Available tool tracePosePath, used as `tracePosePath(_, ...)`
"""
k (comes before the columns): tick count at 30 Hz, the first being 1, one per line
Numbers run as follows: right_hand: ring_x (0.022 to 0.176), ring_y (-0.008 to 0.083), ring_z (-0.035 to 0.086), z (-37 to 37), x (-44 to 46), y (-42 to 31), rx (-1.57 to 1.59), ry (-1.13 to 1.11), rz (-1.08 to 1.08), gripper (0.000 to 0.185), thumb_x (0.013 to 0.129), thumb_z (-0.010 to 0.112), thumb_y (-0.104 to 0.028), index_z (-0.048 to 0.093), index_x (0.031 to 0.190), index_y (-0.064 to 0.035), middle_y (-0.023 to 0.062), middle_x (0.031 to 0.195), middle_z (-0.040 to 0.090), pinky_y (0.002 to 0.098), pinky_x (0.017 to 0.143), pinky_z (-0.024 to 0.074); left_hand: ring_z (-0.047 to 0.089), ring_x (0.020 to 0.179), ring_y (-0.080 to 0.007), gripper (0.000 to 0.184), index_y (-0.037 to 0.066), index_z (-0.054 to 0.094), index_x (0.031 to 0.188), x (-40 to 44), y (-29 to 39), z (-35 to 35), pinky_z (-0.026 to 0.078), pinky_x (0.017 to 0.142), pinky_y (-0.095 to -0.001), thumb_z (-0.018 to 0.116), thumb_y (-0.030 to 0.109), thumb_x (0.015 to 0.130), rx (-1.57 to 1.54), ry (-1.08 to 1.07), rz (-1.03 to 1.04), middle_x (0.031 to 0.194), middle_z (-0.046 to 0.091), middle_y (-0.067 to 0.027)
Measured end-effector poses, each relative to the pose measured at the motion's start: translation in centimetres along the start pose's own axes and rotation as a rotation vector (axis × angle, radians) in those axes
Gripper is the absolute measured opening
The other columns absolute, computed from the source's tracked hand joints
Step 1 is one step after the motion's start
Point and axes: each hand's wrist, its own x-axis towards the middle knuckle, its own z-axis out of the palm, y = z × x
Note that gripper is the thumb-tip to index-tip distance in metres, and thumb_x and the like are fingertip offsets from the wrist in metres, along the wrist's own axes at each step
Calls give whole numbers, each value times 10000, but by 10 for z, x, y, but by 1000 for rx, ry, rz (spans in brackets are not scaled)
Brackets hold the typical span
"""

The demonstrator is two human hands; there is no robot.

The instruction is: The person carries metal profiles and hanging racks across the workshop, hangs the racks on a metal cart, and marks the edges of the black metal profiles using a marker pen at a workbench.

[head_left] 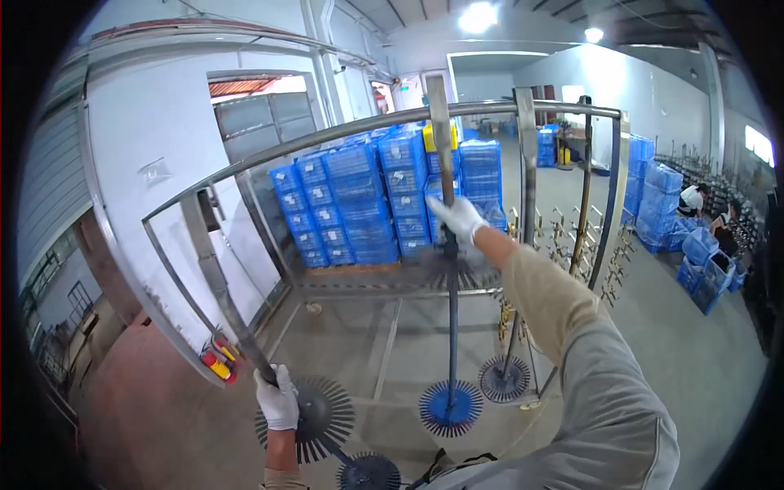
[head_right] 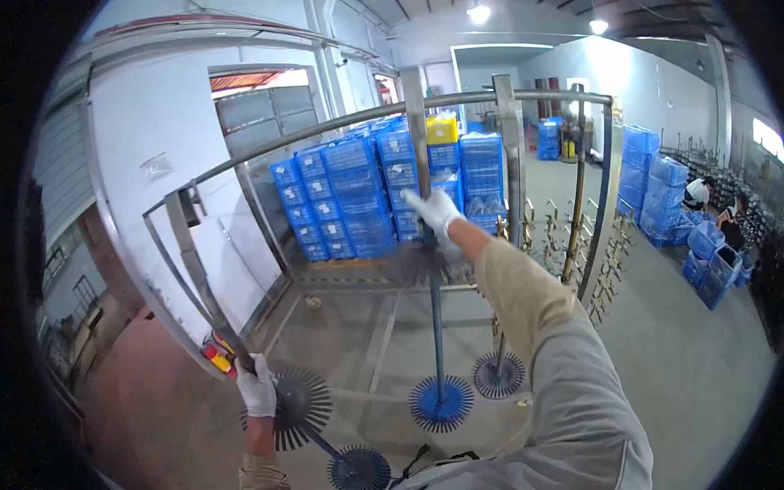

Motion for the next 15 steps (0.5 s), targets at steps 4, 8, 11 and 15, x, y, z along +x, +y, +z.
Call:
tracePosePath(4,603,177,647,24,-26,16,-57,132,127,579,902,692,-516,657,1089,31,69,705,663,339,592,523,549,578,-90,249,43,505,1062,50,-14,39,459,487,-275,660,215,970,46,-135,-47,793,582,-33)
tracePosePath(8,739,205,675,11,-21,35,-25,37,246,572,910,704,-447,616,1141,68,125,850,707,354,691,544,671,686,-268,459,-23,533,1155,99,-8,102,517,599,-379,660,365,946,198,-203,1,872,678,-139)
tracePosePath(11,984,210,663,-8,-63,13,-301,159,-69,622,922,709,-364,510,1299,89,169,1143,674,323,861,521,680,764,-372,522,-3,541,1143,138,7,157,516,681,-448,611,476,947,278,-245,56,870,685,-192)
tracePosePath(15,1214,184,584,-31,-184,-11,50,239,-82,480,974,609,-50,452,1416,50,130,1322,608,308,1026,455,603,516,-197,415,39,556,1059,199,-15,234,469,478,-351,661,423,944,324,-151,309,686,610,-96)
